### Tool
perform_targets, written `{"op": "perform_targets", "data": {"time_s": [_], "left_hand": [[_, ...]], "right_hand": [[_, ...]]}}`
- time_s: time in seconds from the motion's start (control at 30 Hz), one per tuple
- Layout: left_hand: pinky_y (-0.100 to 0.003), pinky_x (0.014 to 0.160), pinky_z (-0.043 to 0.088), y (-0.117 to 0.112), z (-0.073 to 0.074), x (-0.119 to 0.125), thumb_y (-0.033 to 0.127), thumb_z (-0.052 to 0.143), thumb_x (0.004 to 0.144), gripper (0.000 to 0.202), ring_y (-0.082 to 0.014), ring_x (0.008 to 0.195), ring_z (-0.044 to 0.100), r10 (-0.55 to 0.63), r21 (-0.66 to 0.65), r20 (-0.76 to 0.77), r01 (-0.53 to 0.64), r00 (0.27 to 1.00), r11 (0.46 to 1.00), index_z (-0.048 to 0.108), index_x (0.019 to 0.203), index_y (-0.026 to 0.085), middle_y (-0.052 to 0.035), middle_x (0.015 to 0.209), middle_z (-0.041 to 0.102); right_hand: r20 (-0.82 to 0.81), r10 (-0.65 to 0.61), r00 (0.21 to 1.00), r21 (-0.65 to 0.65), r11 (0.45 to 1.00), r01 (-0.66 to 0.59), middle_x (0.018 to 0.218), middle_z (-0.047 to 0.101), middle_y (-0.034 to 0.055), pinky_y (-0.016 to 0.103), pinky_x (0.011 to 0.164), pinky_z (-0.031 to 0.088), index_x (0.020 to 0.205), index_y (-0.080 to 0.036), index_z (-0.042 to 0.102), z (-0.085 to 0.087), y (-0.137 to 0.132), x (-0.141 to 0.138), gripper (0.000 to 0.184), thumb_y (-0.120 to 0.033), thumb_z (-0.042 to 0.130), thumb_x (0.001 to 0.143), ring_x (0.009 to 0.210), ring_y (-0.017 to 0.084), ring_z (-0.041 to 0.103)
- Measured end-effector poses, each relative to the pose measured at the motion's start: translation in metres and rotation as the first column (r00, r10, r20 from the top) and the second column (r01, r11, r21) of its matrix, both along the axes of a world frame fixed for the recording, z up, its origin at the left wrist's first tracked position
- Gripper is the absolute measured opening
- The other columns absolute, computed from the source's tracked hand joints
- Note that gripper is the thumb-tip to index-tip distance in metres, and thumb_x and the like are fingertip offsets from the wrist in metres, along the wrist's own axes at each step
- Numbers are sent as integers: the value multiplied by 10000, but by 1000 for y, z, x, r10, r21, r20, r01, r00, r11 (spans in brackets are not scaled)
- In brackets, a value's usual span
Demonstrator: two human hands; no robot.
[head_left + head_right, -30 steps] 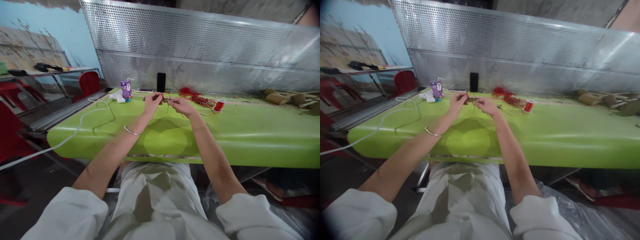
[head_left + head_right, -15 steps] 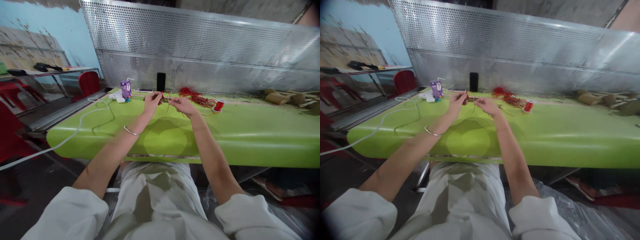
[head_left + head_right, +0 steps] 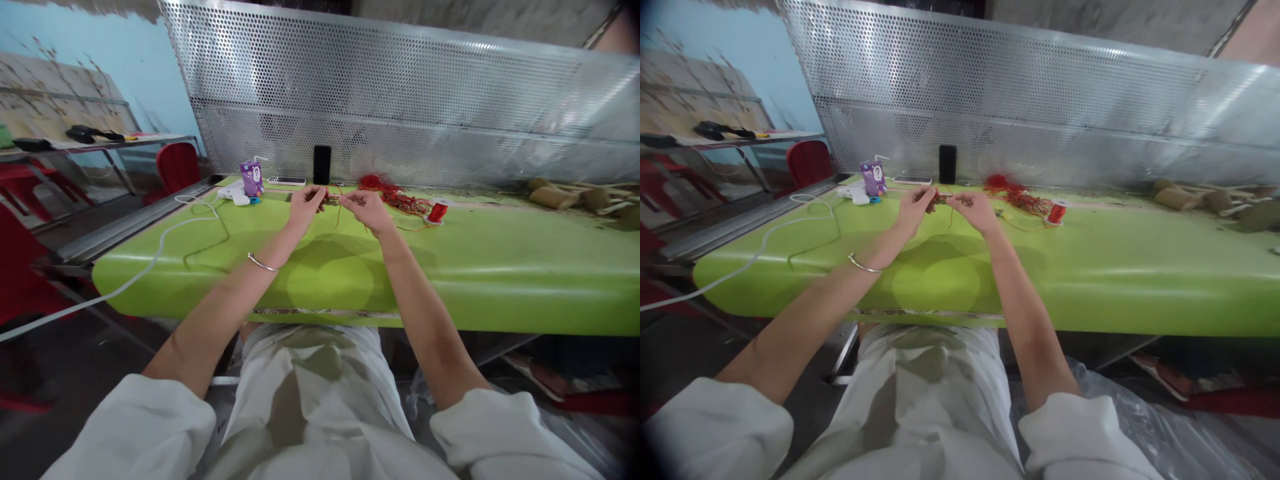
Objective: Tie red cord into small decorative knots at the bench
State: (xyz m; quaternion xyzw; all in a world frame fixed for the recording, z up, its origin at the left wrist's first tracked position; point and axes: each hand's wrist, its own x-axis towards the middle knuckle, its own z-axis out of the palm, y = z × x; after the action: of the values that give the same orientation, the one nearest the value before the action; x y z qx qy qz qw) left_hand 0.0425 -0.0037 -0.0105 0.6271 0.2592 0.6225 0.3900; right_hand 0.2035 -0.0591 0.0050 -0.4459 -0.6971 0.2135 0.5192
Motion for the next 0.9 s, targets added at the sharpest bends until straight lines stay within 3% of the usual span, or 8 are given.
{"op": "perform_targets", "data": {"time_s": [0.33, 0.63, 0.9], "left_hand": [[-188, 472, 391, -3, 1, -2, 156, 624, 890, 194, -58, 473, 492, 11, -29, -20, -11, 1000, 1000, 643, 698, 176, 22, 605, 590], [-188, 499, 407, -4, 2, 0, 169, 638, 889, 176, -65, 509, 514, -87, -39, -39, 85, 995, 996, 627, 713, 181, 26, 625, 589], [-205, 516, 402, -3, 0, 1, 131, 600, 913, 204, -70, 505, 507, -53, 0, -87, 53, 995, 999, 632, 718, 179, 27, 624, 585]], "right_hand": [[169, 70, 983, 61, 995, -81, 595, 434, -28, 280, 545, 248, 728, -157, 629, 5, -9, -6, 413, -567, 647, 775, 551, 95, 323], [157, 165, 974, -60, 986, -158, 641, 499, -15, 271, 554, 298, 754, -170, 632, -3, -3, -4, 366, -535, 669, 760, 578, 101, 386], [154, 151, 976, -44, 988, -146, 752, 574, 21, 278, 606, 368, 765, -184, 638, 2, -9, -3, 332, -515, 660, 777, 649, 123, 463]]}}
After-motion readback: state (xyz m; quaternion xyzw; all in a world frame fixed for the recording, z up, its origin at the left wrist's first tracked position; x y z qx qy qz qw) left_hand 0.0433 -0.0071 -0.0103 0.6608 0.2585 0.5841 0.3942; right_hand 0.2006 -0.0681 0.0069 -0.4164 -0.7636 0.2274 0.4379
